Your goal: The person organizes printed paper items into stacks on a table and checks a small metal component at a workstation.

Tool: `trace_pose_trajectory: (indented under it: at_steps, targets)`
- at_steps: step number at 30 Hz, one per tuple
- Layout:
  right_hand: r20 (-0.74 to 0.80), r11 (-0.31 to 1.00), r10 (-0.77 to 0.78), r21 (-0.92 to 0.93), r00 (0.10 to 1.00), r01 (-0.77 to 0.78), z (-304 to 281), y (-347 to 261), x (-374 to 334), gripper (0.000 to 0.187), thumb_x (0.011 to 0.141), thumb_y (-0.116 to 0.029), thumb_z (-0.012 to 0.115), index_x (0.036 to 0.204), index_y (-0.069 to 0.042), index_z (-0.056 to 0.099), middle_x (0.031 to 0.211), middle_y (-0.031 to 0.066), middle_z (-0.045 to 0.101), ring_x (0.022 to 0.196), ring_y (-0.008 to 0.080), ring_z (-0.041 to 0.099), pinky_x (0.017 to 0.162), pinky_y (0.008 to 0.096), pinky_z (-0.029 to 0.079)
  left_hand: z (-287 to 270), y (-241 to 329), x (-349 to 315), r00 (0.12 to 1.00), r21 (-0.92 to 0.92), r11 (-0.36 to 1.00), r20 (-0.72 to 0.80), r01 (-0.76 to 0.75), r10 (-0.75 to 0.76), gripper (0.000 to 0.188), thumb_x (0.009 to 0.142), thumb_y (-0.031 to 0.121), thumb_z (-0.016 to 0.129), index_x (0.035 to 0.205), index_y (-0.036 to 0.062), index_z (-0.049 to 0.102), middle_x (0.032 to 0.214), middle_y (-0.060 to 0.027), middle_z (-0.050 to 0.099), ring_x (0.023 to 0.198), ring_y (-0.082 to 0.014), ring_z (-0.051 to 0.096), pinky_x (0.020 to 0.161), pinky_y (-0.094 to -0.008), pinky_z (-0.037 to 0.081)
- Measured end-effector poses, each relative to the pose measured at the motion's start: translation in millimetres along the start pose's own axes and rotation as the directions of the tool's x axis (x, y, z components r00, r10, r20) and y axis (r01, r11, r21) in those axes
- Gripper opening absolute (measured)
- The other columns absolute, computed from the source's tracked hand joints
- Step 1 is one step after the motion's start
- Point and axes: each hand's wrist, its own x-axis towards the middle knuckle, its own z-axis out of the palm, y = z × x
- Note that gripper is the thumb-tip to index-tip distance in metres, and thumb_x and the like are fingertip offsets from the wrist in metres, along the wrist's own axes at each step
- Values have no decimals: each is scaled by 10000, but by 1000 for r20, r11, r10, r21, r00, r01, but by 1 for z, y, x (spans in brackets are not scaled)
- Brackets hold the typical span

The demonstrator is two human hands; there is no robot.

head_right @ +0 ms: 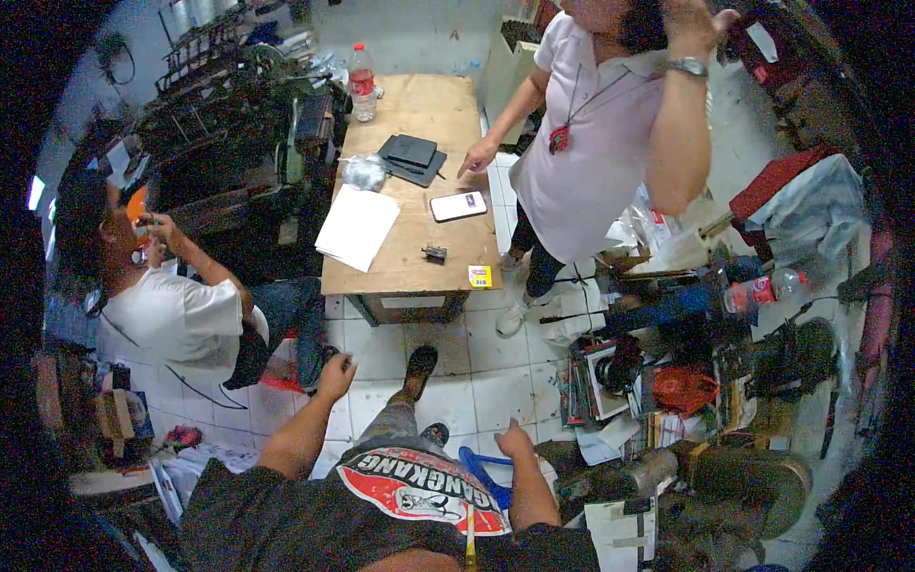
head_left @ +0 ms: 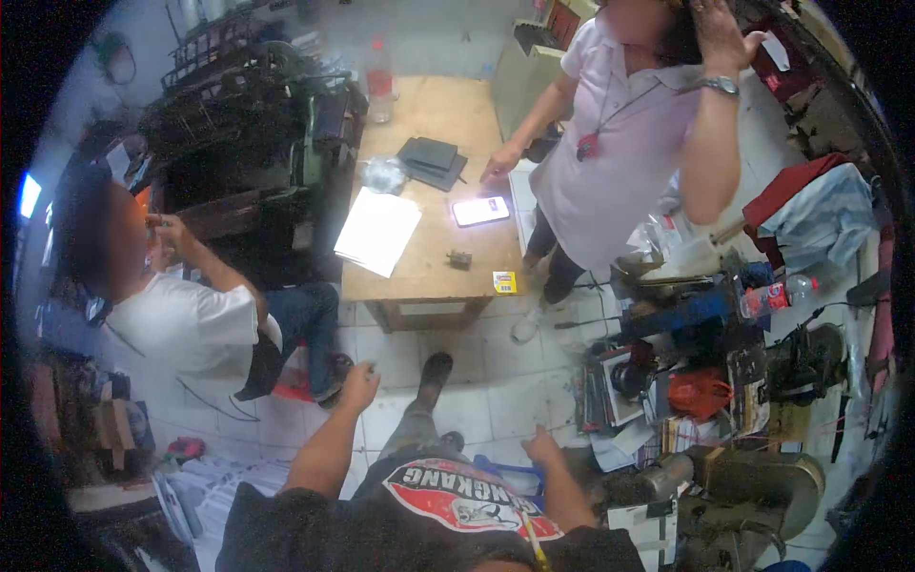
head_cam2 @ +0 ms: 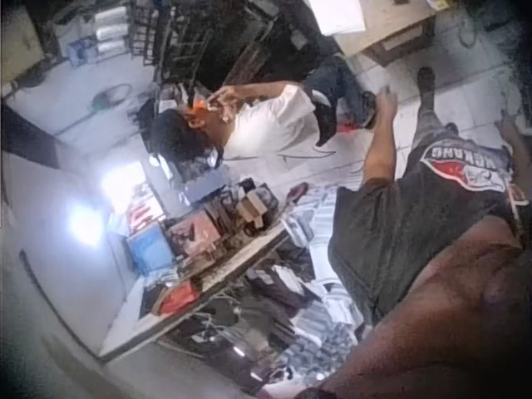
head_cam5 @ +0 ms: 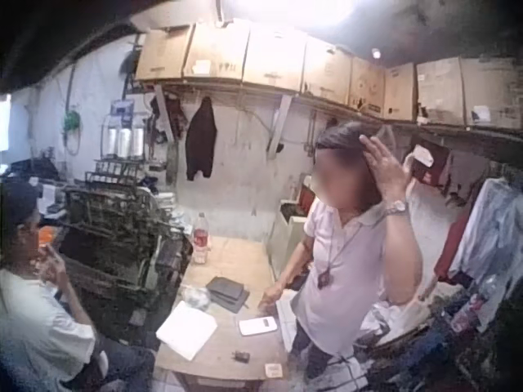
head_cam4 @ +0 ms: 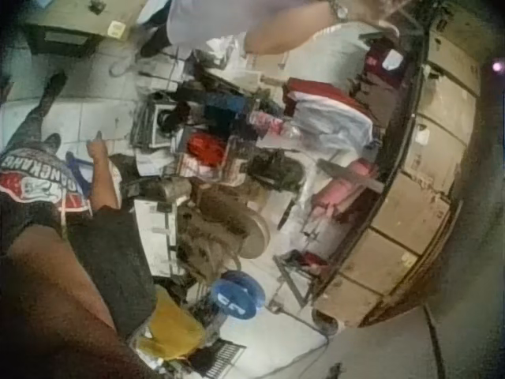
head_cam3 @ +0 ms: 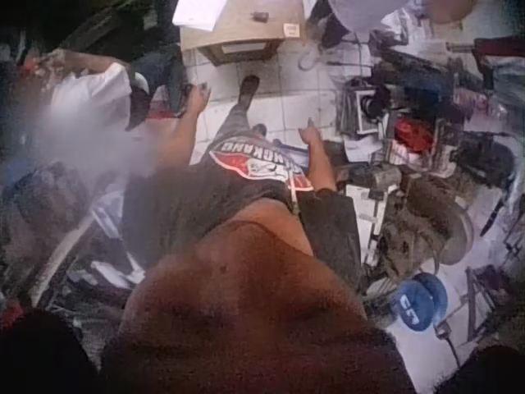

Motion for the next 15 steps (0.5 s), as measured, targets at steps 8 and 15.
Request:
trace_pose_trajectory:
  at_steps: [8, 15]
  targets:
    - [221, 970, 41, -244, 974, 14, 84, 18, -32, 823, 767, -473, 609, 1335, 46, 315, 1164, 254, 559, 1107, 392, 530, 932, 431, 430, 13, -158, -152, 905, 310, 930, 306, 198, -295, 510, 773, 432, 595, 1091, 33, 622, 1099, -212, 605, 1064, -354, 555, 935, -378, 429]
    - [-116, 930, -367, -56, 923, 363, -43, -203, 53, 741, 817, -321, 530, 1435, -102, 186, 1102, 250, 591, 997, 379, 590, 875, 468, 452, -13, -171, -186, 872, 182, 910, 268, 373, -411, 530, 781, 454, 580, 1074, 16, 635, 1075, -217, 617, 1038, -346, 577, 923, -384, 435]
